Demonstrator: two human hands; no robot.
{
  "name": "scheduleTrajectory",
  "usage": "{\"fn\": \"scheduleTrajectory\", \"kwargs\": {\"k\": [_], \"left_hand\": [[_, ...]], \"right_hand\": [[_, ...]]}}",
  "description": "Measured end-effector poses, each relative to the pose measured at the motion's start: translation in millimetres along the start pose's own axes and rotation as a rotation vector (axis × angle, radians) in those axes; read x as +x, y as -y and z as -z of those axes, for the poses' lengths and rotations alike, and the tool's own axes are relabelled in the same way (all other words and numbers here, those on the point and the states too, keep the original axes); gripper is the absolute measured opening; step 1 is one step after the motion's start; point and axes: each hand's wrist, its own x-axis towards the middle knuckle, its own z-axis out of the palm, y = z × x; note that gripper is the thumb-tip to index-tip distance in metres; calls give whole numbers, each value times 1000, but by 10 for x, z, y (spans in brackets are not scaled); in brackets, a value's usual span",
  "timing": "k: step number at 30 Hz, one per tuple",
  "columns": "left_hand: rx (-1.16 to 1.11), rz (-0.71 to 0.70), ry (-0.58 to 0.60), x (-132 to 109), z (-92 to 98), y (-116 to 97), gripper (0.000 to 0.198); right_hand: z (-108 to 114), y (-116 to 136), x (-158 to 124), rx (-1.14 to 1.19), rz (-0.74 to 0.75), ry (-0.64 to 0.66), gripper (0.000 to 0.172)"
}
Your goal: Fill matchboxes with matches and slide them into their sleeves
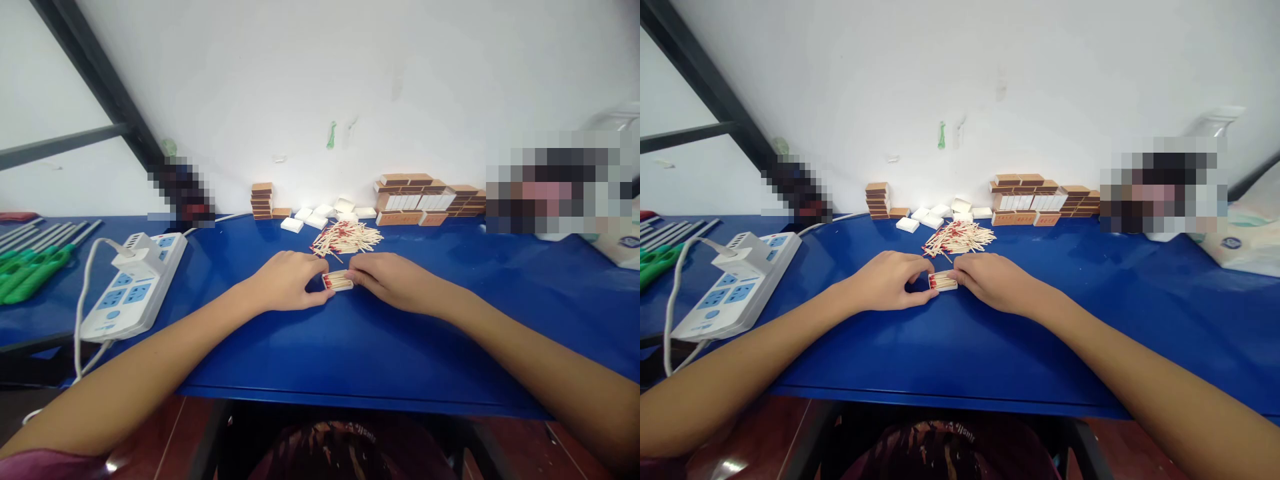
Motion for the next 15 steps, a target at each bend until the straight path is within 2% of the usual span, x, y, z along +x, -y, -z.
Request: {"fn": "scheduleTrajectory", "kwargs": {"k": [4, 10, 13, 15], "left_hand": [[-4, 1, -7, -4, 5, -4, 28], [-8, 5, -5, -9, 1, -3, 29], [-8, -2, -4, -7, -4, 0, 29], [-19, -3, -3, -5, -8, 2, 29]], "right_hand": [[-44, 25, 14, 9, 1, -15, 33], [-88, 46, 24, 99, -125, -53, 38], [-95, -24, 70, 215, -124, -131, 43], [-110, -77, 140, 253, -180, -226, 41]]}}
